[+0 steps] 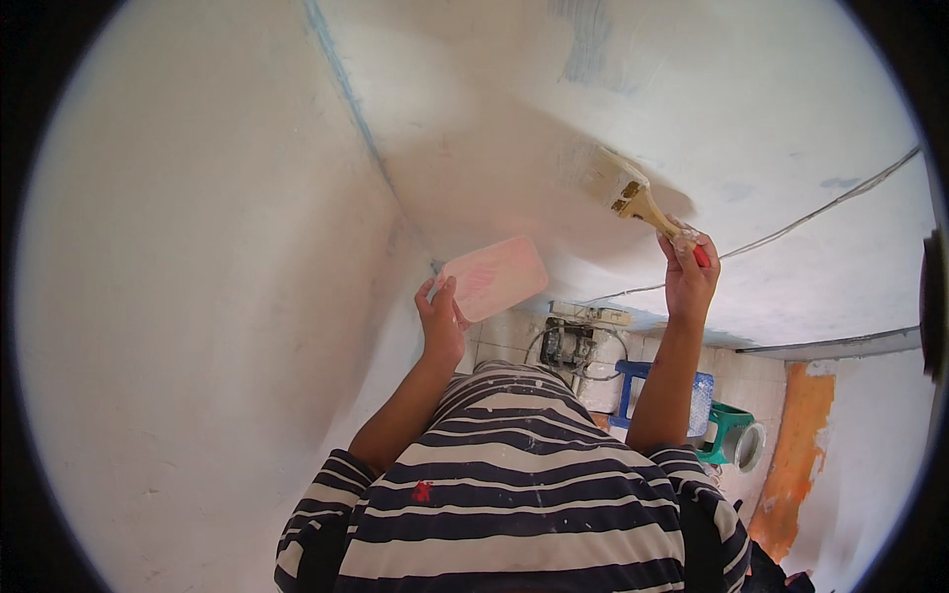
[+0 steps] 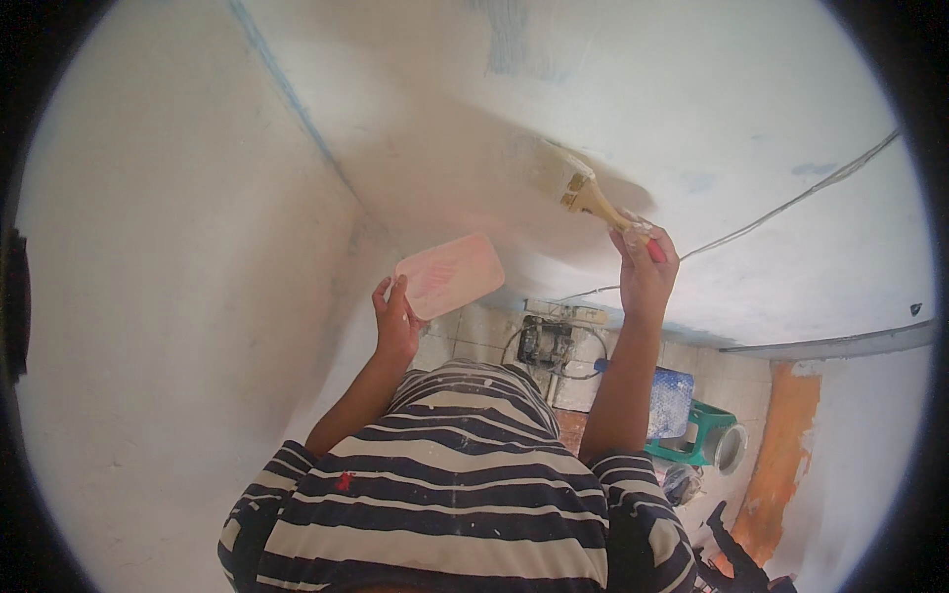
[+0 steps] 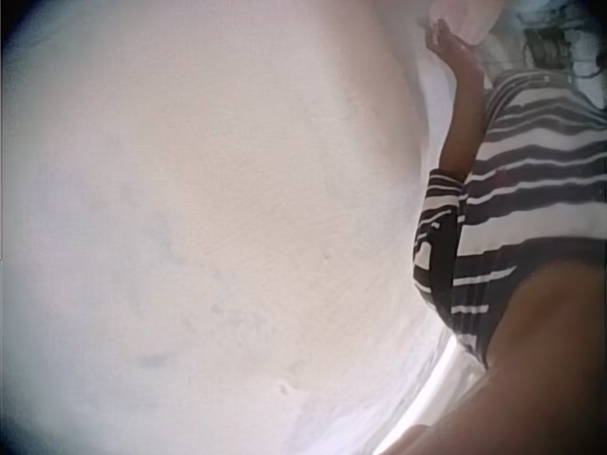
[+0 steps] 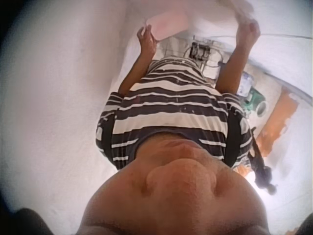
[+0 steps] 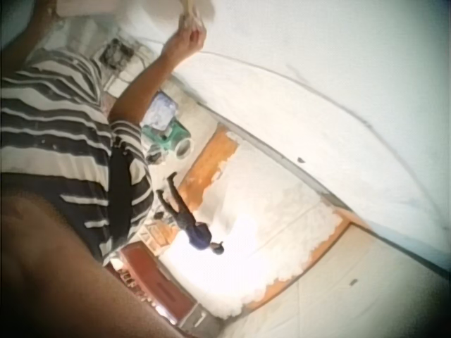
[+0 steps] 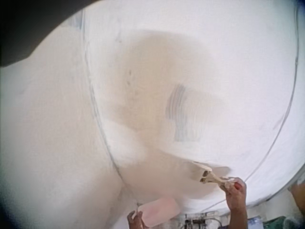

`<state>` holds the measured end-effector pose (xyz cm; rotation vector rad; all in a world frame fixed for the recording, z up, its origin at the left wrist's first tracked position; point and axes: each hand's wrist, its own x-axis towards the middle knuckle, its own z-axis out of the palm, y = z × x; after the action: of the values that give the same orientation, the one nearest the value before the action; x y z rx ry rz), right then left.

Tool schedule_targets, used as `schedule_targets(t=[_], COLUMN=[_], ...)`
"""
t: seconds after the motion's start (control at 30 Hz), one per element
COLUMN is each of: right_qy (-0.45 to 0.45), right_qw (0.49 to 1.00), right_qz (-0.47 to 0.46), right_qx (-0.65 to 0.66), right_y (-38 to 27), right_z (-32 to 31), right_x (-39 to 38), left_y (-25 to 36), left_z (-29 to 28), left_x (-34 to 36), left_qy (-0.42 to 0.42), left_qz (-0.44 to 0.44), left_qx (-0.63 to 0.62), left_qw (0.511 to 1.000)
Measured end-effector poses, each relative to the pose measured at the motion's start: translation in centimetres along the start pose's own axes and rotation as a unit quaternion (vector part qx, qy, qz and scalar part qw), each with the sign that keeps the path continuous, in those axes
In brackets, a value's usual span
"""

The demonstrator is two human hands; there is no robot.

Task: The person applies paint to a ceiling using a brush, frequently dipping the brush into a small container of paint held in the other hand.

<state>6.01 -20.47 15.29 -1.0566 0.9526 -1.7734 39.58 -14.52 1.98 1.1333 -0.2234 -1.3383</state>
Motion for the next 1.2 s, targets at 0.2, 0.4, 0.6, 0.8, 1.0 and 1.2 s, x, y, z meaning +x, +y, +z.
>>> schedule_targets(t=[0.2,0.4,0.6,0.8,1.0,1.2], right_qy=[-0.018,0.004,-0.044,-0.026,-0.039,-0.047], right_qw=[0.999,1.000,0.997,0.997,0.992,0.991], right_qz=[-0.006,0.019,0.030,0.050,0.069,0.080], right_qx=[0.033,0.025,0.052,0.049,0.099,0.098], right_y=[-0.4,-0.8,0.5,1.6,2.0,1.9], right_z=[-0.7,-0.8,0.7,-1.0,-3.1,-4.9], right_x=[0.4,0.8,2.2,1.7,1.2,1.1], left_y=[0.0,-0.2,-1.6,-1.7,-3.0,-4.1], left_z=[0.3,0.5,1.8,2.2,2.8,4.7], left_x=[-0.2,-0.5,-1.3,-1.1,-1.1,-1.3], left_qy=[0.009,0.022,0.022,0.044,0.029,0.028], left_qz=[0.009,0.010,0.000,0.027,0.029,0.032], left_qx=[-0.013,-0.003,-0.025,-0.024,-0.041,-0.028], left_qw=[1.000,1.000,0.999,0.998,0.998,0.999])
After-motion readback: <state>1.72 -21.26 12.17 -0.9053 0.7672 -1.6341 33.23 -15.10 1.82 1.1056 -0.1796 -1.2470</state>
